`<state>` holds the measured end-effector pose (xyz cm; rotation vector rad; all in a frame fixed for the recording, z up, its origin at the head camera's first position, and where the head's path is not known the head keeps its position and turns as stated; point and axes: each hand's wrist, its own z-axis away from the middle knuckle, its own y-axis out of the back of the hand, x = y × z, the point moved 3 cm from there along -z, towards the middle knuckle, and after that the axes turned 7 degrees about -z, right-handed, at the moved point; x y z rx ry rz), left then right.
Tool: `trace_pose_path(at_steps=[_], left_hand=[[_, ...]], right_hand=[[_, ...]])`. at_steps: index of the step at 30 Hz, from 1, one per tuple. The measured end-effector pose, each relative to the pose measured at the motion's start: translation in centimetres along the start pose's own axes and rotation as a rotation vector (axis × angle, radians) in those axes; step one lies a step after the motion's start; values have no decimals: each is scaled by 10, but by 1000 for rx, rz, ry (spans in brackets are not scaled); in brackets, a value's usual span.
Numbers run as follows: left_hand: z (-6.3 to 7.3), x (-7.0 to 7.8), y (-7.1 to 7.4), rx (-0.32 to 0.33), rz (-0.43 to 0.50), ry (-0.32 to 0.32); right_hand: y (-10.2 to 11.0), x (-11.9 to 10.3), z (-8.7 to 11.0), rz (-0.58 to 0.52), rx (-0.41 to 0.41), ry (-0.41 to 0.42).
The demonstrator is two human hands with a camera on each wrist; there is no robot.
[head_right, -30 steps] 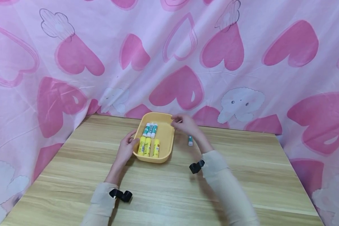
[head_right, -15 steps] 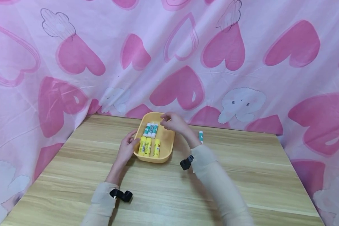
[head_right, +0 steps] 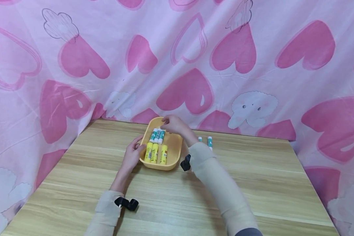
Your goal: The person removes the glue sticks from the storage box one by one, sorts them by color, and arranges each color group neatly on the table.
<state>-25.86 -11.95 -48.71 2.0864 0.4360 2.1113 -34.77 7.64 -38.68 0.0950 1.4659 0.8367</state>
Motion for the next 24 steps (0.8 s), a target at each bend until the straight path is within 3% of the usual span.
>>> trace_pose_path(at_steps=[10, 15, 24], left_hand=[[0, -2, -3, -3, 8, -6], [0, -2, -1, 5, 14, -9], [-1, -1, -1, 6, 13, -13]], right_hand=[[-6, 7, -16, 101, -55, -1], [-13, 8, -23, 90, -122, -44], [-24, 15, -29, 90, -152, -78]])
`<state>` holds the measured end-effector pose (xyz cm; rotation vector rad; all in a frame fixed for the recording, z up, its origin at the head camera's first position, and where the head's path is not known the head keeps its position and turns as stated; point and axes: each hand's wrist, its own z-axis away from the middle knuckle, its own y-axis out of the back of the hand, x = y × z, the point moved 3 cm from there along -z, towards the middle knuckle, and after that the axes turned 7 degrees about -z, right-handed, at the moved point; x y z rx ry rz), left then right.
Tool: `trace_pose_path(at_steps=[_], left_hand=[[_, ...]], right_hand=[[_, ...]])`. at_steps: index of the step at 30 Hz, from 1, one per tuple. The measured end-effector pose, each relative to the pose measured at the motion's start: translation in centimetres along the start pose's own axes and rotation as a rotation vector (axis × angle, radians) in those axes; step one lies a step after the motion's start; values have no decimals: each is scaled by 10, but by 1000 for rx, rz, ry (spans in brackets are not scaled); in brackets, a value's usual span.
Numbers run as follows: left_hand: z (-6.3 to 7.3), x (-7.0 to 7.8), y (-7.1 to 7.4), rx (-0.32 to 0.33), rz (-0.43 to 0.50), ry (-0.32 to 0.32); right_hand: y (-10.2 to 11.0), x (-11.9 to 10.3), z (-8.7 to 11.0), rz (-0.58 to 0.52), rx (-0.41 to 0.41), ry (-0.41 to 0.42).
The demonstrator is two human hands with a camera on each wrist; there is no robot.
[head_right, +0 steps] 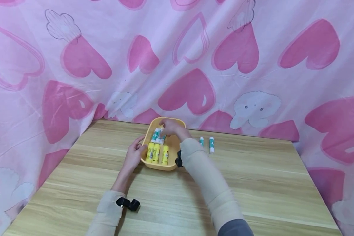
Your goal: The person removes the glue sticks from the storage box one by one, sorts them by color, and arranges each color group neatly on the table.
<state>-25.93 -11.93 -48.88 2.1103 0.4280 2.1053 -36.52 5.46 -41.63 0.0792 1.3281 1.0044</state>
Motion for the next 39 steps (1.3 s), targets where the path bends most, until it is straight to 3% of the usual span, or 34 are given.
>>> trace_pose_path(at_steps=[15, 27, 33, 39], left_hand=[[0, 1, -1, 5, -5, 0], [-2, 0, -1, -7, 1, 51], [0, 0, -1, 2, 6, 33], [1, 1, -1, 18, -7, 22]], right_hand=[[-5, 22, -9, -41, 6, -28], [-10, 29, -7, 57, -23, -118], [-16, 27, -5, 137, 13, -91], [-19, 30, -8, 125, 50, -83]])
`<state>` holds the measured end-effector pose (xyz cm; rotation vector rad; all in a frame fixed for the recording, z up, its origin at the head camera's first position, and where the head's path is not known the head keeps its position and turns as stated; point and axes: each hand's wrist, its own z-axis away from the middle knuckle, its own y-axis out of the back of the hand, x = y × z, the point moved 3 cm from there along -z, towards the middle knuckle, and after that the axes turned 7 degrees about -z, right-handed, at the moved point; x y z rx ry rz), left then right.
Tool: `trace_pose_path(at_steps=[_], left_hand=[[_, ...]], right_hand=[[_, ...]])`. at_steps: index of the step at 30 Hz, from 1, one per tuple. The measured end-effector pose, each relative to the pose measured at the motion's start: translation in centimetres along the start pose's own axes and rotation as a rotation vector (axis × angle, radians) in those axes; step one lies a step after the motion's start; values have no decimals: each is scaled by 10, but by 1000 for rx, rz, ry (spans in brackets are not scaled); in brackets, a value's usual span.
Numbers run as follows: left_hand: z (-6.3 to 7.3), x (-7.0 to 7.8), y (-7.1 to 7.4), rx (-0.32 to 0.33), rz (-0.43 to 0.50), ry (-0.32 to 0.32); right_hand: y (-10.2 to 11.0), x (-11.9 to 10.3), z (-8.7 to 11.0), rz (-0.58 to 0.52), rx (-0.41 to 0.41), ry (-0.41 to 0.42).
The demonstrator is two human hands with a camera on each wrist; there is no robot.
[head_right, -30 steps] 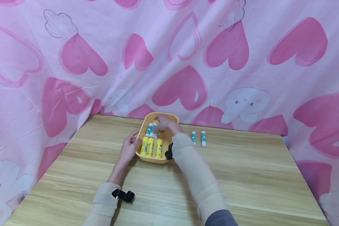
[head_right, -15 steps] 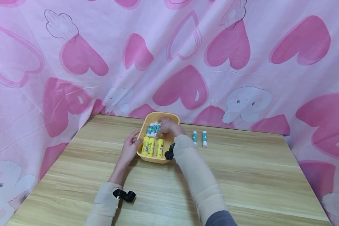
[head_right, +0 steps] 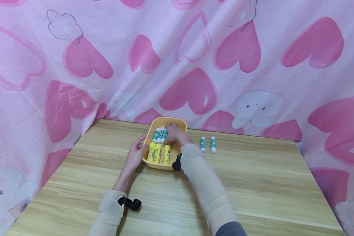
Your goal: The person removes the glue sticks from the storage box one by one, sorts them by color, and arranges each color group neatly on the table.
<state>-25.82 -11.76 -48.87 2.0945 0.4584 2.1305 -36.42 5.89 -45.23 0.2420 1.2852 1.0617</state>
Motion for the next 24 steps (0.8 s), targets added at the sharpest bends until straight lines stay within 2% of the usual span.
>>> trace_pose_path(at_steps=[7, 14, 24], left_hand=[[-1, -1, 1, -5, -2, -2], [-1, 0, 0, 4, -10, -6], [0, -1, 0, -2, -10, -2]], right_hand=[[3, -2, -1, 24, 3, 26], [14, -11, 8, -18, 6, 72], [25, -19, 18, 57, 59, 85]])
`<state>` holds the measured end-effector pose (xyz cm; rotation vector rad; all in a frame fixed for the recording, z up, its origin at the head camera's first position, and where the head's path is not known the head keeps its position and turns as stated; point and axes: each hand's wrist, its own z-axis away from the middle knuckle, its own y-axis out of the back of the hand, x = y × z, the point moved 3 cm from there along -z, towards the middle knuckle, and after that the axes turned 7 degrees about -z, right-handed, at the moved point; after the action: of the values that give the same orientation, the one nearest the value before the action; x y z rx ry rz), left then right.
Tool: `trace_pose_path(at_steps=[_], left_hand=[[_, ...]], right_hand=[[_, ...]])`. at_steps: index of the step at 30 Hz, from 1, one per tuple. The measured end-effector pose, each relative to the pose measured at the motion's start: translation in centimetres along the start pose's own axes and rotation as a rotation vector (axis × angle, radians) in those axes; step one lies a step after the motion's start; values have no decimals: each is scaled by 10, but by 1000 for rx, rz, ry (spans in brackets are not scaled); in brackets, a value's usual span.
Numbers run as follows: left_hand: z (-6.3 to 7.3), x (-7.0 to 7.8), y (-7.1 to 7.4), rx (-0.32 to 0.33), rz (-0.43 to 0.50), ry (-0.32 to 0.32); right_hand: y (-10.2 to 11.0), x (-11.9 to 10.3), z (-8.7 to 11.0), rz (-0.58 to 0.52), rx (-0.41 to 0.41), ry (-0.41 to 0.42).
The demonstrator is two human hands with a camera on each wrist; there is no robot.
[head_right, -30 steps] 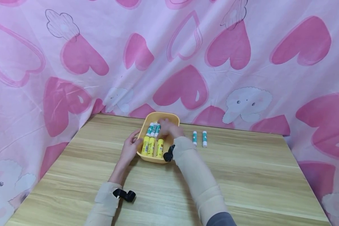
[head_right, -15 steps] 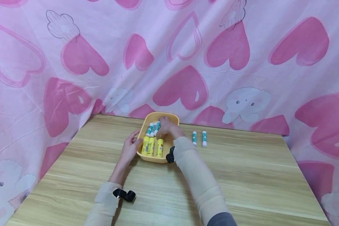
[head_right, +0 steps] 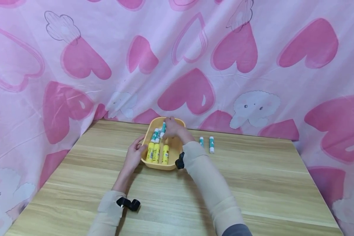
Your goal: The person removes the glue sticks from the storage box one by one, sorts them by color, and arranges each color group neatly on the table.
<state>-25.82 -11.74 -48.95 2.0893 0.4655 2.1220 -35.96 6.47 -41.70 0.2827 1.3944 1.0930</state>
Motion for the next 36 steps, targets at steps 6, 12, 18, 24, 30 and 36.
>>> trace_pose_path(at_steps=[6, 12, 18, 24, 30, 36], left_hand=[[1, -1, 0, 1, 18, -21], [1, -2, 1, -2, 19, -9], [5, 3, 3, -8, 20, 5], [7, 9, 4, -13, 21, 9], [1, -1, 0, 5, 23, -14], [1, 1, 0, -1, 12, -2]], right_hand=[[8, 1, 5, -34, 20, 26], [15, 8, 11, -1, 47, 54], [22, 18, 18, -7, 67, 88], [27, 18, 28, -23, 73, 106], [34, 17, 39, -8, 81, 116], [41, 26, 47, -4, 98, 109]])
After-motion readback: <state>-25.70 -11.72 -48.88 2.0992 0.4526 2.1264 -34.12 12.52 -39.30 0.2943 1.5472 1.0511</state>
